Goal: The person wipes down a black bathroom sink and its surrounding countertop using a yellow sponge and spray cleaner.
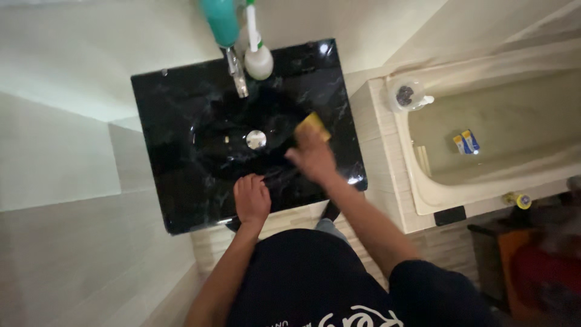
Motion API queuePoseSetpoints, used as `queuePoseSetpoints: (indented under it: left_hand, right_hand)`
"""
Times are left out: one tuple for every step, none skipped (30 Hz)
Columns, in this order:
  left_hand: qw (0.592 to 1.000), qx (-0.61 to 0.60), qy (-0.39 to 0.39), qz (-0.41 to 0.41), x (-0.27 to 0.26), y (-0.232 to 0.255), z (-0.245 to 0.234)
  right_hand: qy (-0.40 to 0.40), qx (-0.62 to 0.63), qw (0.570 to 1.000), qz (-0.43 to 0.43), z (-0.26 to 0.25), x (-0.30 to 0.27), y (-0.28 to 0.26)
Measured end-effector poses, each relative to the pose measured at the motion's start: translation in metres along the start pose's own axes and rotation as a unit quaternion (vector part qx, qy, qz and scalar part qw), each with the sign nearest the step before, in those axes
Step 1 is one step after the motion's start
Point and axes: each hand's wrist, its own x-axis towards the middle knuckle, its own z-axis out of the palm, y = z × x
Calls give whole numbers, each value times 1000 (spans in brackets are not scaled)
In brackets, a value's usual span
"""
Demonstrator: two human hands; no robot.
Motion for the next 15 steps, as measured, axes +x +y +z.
queuePoseSetpoints:
  left_hand:
    - [1000, -2, -7, -5, 3, 0, 1]
    - [1000, -11, -9, 0, 3, 0, 1]
    - [1000, -21, -11, 5, 4, -1, 1]
    - [1000, -27, -13, 4, 1, -3, -2]
    - [1000, -26, -9, 0, -2, -3, -4]
    - [1000, -27, -3, 0, -1, -2, -4]
    - [1000, -27, 2, 1, 0, -2, -5]
    - [1000, -28, 9, 6, 1, -2, -5]
    - [999, -30, 16, 11, 1, 0, -5]
    - [999, -29, 25, 17, 2, -1, -6]
    - [999, -23, 25, 18, 4, -1, -6]
    - [999, -16, 23, 19, 3, 0, -6]
    - [1000, -10, 22, 20, 3, 0, -5]
    - [1000, -14, 16, 14, 2, 1, -5]
    - [1000, -18, 10, 7, 2, 1, -5]
  right_hand:
    - [-75, -43, 996, -16, 1, -12, -20]
    - [-155, -84, 984, -38, 2, -31, -40]
    - [-116, -62, 989, -64, 0, -53, -50]
    - [-80, -38, 991, -96, -2, -73, -59]
    - [-89, -37, 990, -107, -5, -92, -61]
    - [-94, -37, 988, -116, -10, -106, -57]
    - [-99, -37, 986, -125, -15, -113, -51]
    - [-156, -72, 982, -76, -19, -113, -39]
    - [-212, -107, 971, -25, -25, -113, -23]
    - [-263, -140, 954, 27, -29, -112, -6]
    - [-114, -99, 988, 8, -33, -101, 15]
    - [37, -56, 998, -9, -30, -91, 29]
    - [55, -44, 997, 22, -27, -76, 41]
    - [70, -31, 996, 55, -26, -59, 52]
    - [81, -30, 995, 57, -23, -48, 55]
